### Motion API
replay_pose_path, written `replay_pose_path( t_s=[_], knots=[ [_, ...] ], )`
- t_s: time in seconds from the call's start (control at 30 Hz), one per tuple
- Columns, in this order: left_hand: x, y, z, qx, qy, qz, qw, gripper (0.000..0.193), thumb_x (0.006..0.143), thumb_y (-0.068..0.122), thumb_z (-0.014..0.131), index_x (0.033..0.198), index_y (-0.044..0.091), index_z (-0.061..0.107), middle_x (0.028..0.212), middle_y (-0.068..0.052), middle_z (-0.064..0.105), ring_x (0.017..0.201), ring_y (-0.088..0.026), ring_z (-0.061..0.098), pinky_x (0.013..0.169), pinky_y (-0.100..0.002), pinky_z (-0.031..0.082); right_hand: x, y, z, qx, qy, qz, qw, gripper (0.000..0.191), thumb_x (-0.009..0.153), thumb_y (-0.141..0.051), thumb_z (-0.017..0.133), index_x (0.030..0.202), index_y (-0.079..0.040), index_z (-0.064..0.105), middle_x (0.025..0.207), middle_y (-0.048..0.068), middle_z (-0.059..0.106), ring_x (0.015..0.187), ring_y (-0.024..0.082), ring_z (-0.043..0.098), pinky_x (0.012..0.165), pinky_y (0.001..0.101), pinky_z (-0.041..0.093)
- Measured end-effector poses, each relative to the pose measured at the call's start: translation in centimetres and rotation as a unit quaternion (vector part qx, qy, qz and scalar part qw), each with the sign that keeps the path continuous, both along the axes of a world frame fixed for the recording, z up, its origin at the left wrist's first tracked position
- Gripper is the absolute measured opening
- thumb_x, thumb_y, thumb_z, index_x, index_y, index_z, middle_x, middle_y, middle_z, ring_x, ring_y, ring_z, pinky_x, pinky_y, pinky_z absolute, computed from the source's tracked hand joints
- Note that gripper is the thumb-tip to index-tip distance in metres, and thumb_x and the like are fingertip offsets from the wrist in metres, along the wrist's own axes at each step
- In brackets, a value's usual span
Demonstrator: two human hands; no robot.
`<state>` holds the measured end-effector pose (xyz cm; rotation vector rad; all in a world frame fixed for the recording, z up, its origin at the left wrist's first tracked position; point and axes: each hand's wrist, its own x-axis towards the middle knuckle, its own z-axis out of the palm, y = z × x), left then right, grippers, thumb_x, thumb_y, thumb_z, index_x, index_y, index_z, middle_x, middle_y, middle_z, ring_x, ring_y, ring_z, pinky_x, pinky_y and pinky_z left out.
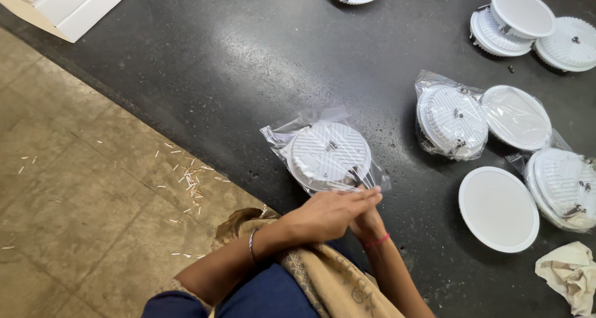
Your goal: The person places white circular LED light fixtures into clear plastic bags one at a time, seals each bag, and stacks the packaged units on the table. The person repeats this process for multiple units throughout the clip.
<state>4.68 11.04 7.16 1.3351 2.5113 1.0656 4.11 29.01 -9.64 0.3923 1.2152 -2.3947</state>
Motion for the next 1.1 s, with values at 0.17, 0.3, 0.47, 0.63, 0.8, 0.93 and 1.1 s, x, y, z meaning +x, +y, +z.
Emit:
replay_pose_path(
  t_s=[0.17, 0.3, 0.47, 0.63, 0.8, 0.93, 1.1],
  knots=[
    [0.3, -2.3, 2.1, -0.092, -0.100, -0.014, 0.991, 0.078, 0.083, -0.005, 0.049, 0.157, 0.017, 0.037, 0.168, -0.004, 0.036, 0.121, -0.029, 0.064, 0.084, -0.040, 0.057, -2.0, -0.6, -1.5, -0.031, 0.032, 0.031, 0.999, 0.031, 0.103, -0.014, 0.057, 0.128, 0.004, 0.057, 0.118, 0.020, 0.066, 0.105, 0.030, 0.068, 0.088, 0.0437, 0.060],
    [-1.4, -6.5, 2.6, -0.071, -0.117, 0.027, 0.990, 0.086, 0.082, 0.005, 0.065, 0.160, 0.022, 0.033, 0.163, -0.004, 0.039, 0.126, -0.031, 0.057, 0.099, -0.043, 0.050, -3.4, -1.3, 1.1, -0.024, 0.039, 0.019, 0.999, 0.032, 0.105, -0.012, 0.058, 0.130, 0.007, 0.057, 0.120, 0.023, 0.066, 0.106, 0.033, 0.069, 0.090, 0.0446, 0.061],
    [-5.9, -10.2, -2.4, -0.163, 0.103, 0.155, 0.969, 0.096, 0.073, -0.004, 0.066, 0.159, 0.014, 0.028, 0.164, -0.007, 0.036, 0.144, -0.026, 0.038, 0.119, -0.044, 0.027, -3.9, -2.2, 3.9, 0.015, 0.003, 0.010, 1.000, 0.060, 0.085, 0.011, 0.058, 0.142, -0.002, 0.044, 0.130, 0.014, 0.063, 0.110, 0.024, 0.069, 0.097, 0.0397, 0.055],
    [-7.8, -8.5, -8.2, -0.019, 0.284, 0.124, 0.951, 0.070, 0.085, -0.006, 0.064, 0.150, 0.014, 0.050, 0.155, -0.003, 0.053, 0.145, -0.019, 0.048, 0.125, -0.041, 0.033, -4.4, -1.8, 3.0, 0.008, -0.009, 0.006, 1.000, 0.045, 0.094, 0.006, 0.057, 0.139, 0.005, 0.048, 0.131, 0.017, 0.062, 0.113, 0.024, 0.066, 0.099, 0.0384, 0.054],
    [-9.0, -6.5, -9.0, 0.098, 0.285, 0.100, 0.948, 0.048, 0.092, 0.000, 0.067, 0.139, 0.009, 0.064, 0.140, -0.007, 0.067, 0.129, -0.021, 0.064, 0.117, -0.039, 0.046, -3.0, -0.9, 5.2, -0.049, 0.084, 0.016, 0.995, 0.038, 0.100, -0.014, 0.059, 0.133, 0.003, 0.052, 0.131, 0.014, 0.063, 0.120, 0.025, 0.065, 0.106, 0.0402, 0.055],
    [-9.3, -5.8, -6.9, 0.164, 0.226, 0.128, 0.952, 0.046, 0.090, 0.001, 0.071, 0.135, 0.012, 0.066, 0.131, -0.007, 0.073, 0.123, -0.022, 0.069, 0.111, -0.039, 0.053, -2.3, 0.0, 12.3, 0.104, 0.127, 0.081, 0.983, 0.056, 0.097, -0.030, 0.063, 0.144, -0.003, 0.053, 0.132, 0.014, 0.067, 0.123, 0.025, 0.064, 0.105, 0.0427, 0.053],
    [-7.9, -6.2, -4.5, 0.278, -0.121, 0.203, 0.931, 0.041, 0.090, 0.012, 0.077, 0.130, 0.014, 0.068, 0.120, -0.008, 0.077, 0.105, -0.017, 0.077, 0.087, -0.029, 0.065, 0.8, 1.1, 22.0, 0.525, 0.508, 0.181, 0.659, 0.086, 0.075, -0.041, 0.081, 0.148, -0.008, 0.050, 0.146, 0.017, 0.058, 0.137, 0.028, 0.052, 0.109, 0.0454, 0.047]
  ],
)
